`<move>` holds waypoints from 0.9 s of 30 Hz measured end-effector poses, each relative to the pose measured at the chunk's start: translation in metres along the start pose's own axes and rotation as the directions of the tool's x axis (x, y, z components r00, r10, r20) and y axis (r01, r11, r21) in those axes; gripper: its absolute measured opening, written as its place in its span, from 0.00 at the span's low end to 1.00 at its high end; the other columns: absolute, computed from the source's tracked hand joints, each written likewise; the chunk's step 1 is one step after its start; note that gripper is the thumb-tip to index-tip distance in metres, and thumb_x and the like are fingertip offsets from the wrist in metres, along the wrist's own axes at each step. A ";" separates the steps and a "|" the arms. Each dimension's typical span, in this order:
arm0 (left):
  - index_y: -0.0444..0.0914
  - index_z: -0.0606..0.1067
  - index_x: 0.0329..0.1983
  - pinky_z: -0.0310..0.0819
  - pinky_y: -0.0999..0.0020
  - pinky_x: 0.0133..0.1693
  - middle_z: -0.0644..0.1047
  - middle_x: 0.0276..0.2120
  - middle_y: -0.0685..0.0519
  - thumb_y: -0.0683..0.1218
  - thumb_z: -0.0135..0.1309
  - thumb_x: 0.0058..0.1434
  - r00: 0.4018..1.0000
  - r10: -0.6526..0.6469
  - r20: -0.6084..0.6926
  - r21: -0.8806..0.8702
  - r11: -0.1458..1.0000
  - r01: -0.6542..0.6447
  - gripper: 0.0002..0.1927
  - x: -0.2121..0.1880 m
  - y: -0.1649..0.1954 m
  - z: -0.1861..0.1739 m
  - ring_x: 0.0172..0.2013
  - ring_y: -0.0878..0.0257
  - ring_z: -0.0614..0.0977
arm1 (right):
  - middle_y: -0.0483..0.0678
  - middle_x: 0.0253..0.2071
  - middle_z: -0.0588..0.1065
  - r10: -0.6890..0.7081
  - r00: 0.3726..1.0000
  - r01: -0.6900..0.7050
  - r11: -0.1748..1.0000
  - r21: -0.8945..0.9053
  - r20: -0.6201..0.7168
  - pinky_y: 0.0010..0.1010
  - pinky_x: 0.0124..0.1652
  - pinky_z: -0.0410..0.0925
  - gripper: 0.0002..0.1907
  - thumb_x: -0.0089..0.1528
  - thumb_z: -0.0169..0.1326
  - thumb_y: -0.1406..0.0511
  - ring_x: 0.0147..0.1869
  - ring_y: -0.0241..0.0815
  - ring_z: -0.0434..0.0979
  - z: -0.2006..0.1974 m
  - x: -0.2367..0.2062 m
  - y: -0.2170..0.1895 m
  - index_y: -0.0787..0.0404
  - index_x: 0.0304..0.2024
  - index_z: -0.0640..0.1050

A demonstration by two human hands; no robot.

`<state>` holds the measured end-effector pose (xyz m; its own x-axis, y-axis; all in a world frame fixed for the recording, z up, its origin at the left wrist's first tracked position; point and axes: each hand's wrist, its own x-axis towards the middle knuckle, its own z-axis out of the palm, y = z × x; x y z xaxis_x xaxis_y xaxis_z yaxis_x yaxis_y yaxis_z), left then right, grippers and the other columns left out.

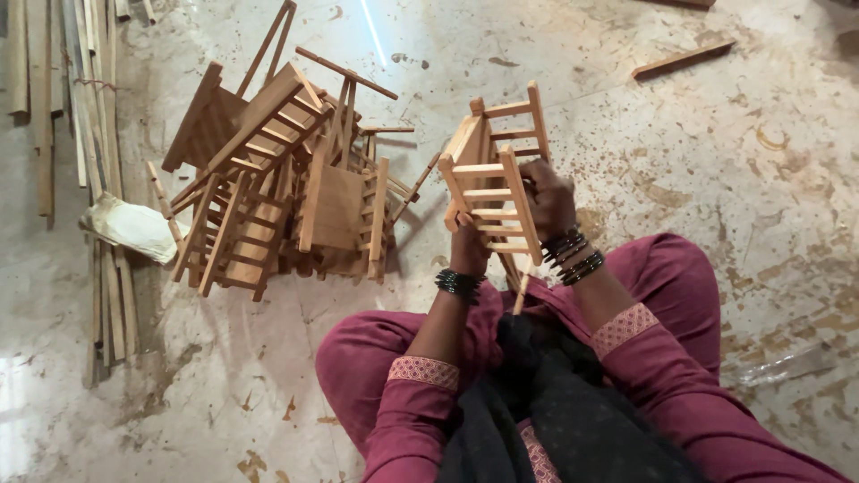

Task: The person sits on the floor assembling small wooden chair frames. They insert wooden dowels and rungs into the chair joints, press the parts together by hand, and rub a small sanding block over the chair surfaces to smooth them, working on one chair at a time.

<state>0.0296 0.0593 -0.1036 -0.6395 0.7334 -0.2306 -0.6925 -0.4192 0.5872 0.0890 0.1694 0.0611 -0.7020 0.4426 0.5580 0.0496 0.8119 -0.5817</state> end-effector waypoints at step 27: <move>0.44 0.65 0.65 0.75 0.49 0.53 0.74 0.58 0.48 0.67 0.51 0.61 0.987 -0.048 -0.152 -0.351 0.936 -0.008 0.36 0.023 0.010 -0.031 0.54 0.48 0.78 | 0.49 0.40 0.79 0.800 0.523 -0.603 0.106 0.790 0.292 0.29 0.34 0.75 0.20 0.61 0.56 0.74 0.35 0.38 0.80 -0.025 -0.043 0.142 0.59 0.55 0.76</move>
<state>-0.0019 0.0554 -0.1267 -0.6485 0.6629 -0.3741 -0.7604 -0.5864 0.2792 0.1440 0.2751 -0.0306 -0.5355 0.7701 -0.3467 -0.1326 -0.4821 -0.8660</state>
